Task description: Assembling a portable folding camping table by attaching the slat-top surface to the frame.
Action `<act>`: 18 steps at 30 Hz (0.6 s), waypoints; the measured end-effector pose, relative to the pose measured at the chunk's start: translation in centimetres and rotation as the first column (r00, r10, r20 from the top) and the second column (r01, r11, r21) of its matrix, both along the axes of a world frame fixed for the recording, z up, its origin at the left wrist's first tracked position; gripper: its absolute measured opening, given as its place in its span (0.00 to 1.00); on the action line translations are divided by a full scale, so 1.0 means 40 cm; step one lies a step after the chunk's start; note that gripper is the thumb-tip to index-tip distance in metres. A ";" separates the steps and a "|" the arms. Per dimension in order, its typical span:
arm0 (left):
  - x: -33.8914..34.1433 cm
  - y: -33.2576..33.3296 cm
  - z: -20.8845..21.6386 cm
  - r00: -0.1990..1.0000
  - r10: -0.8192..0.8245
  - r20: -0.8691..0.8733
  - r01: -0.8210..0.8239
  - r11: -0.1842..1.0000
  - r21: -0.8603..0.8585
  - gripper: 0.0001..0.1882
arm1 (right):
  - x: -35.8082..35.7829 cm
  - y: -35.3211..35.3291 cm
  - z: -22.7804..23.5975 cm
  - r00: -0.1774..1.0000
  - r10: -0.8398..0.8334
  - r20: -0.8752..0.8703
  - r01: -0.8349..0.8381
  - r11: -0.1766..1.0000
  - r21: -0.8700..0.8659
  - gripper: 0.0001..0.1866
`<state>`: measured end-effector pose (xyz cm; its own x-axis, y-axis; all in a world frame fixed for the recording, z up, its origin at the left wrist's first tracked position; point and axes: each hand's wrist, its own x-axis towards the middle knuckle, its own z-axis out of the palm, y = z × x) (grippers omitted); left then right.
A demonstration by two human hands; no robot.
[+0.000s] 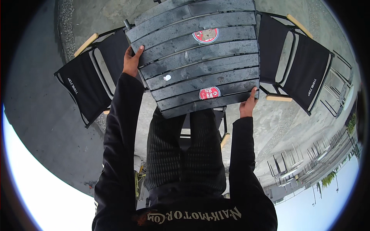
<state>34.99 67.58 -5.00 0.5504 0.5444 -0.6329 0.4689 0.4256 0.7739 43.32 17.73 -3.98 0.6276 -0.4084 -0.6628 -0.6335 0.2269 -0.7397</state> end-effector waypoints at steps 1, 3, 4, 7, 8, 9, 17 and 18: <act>-0.009 -0.008 0.009 0.998 0.057 -0.015 -0.056 0.998 0.019 0.35 | 0.008 0.009 -0.002 0.997 0.008 0.077 -0.006 1.000 -0.022 0.34; -0.058 0.012 0.011 0.995 0.102 0.006 -0.102 0.992 0.069 0.34 | 0.046 0.061 0.004 0.996 -0.063 0.070 0.067 0.996 -0.058 0.32; -0.082 0.019 0.020 0.991 0.132 0.012 -0.133 0.988 0.085 0.34 | 0.076 0.088 0.014 0.994 -0.026 0.103 0.030 0.999 -0.043 0.31; -0.113 -0.040 0.043 0.969 0.243 -0.036 -0.240 0.968 0.072 0.28 | 0.168 0.090 0.023 0.987 0.028 0.158 -0.009 0.993 -0.122 0.31; -0.136 -0.054 0.041 0.966 0.258 -0.003 -0.257 0.963 0.078 0.27 | 0.201 0.109 0.020 0.984 0.049 0.173 -0.018 0.984 -0.178 0.30; -0.157 -0.071 0.037 0.962 0.273 0.030 -0.274 0.958 0.084 0.26 | 0.237 0.122 0.023 0.982 0.044 0.182 -0.011 0.984 -0.177 0.30; -0.186 -0.287 0.072 0.811 0.584 0.050 -0.578 0.811 -0.091 0.30 | 0.567 0.167 -0.018 0.871 0.468 0.145 -0.415 0.862 -0.292 0.32; -0.168 -0.318 0.086 0.802 0.596 0.040 -0.589 0.801 -0.109 0.30 | 0.599 0.162 -0.035 0.837 0.531 0.133 -0.455 0.810 -0.369 0.34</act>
<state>28.28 54.87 -1.58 0.1818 0.7233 -0.6662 0.0506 0.6697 0.7409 67.26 24.20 -5.40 0.9122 -0.1628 -0.3759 -0.4095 -0.3360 -0.8482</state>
